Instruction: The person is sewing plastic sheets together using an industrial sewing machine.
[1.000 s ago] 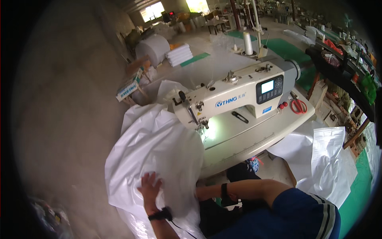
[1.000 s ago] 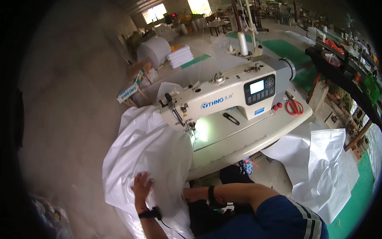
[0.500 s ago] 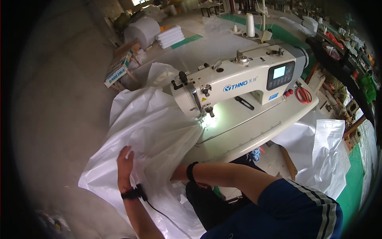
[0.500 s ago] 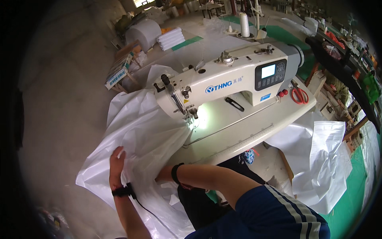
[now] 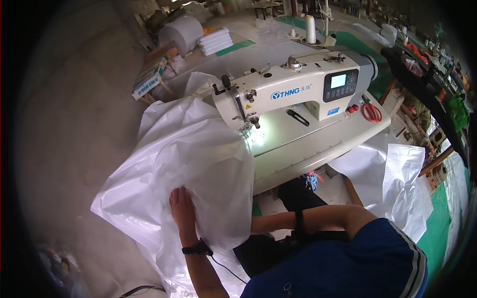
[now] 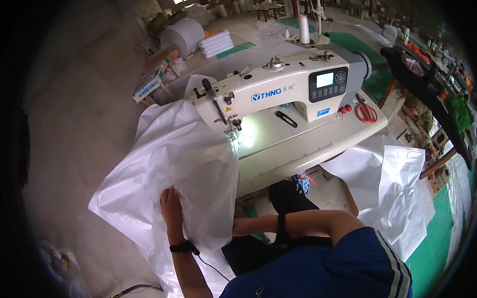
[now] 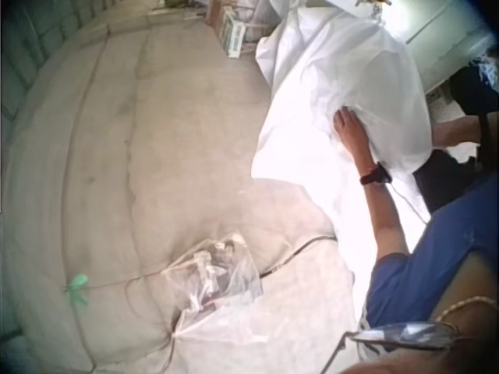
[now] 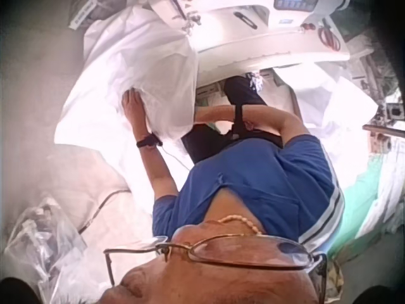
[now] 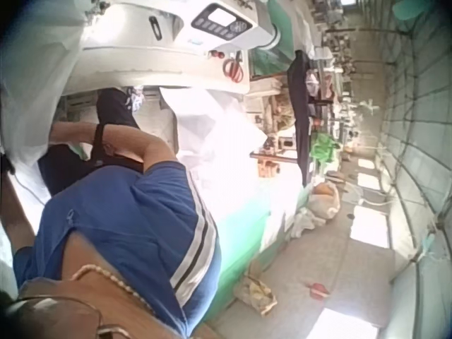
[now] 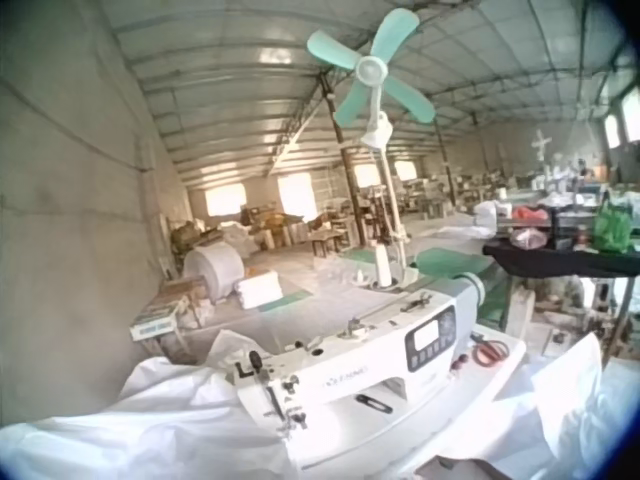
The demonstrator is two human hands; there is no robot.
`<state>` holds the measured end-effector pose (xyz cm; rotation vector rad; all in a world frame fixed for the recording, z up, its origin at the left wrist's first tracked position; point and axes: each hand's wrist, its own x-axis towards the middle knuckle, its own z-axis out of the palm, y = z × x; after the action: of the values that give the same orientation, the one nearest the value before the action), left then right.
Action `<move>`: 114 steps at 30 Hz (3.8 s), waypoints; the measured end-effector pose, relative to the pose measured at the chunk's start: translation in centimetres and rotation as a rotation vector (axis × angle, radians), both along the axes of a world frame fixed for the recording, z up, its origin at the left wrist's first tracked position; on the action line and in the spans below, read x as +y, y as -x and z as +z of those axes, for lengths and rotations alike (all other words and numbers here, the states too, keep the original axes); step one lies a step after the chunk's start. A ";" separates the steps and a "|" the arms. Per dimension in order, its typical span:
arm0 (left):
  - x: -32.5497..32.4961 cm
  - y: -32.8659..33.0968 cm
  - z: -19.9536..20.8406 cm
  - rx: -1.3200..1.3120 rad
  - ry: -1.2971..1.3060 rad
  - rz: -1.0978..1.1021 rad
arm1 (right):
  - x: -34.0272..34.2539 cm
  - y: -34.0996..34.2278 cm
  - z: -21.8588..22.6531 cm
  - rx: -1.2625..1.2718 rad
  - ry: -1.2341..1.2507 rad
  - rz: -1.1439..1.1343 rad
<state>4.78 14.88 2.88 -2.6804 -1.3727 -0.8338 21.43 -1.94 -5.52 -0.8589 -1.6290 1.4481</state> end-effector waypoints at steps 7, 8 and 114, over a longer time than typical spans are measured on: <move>3.7 0.6 0.6 0.095 0.084 -0.053 | -6.5 1.2 10.5 0.014 0.279 0.564; 4.4 0.9 0.6 0.075 0.064 -0.095 | -7.2 1.2 12.9 0.029 0.418 0.714; 11.3 14.8 7.1 0.386 0.031 0.628 | 5.3 -15.3 8.0 -1.215 -0.394 -1.110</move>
<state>-9.99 26.18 10.03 -2.0456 -1.9304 -0.2227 36.75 3.39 2.47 -2.1131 -1.5428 -0.2902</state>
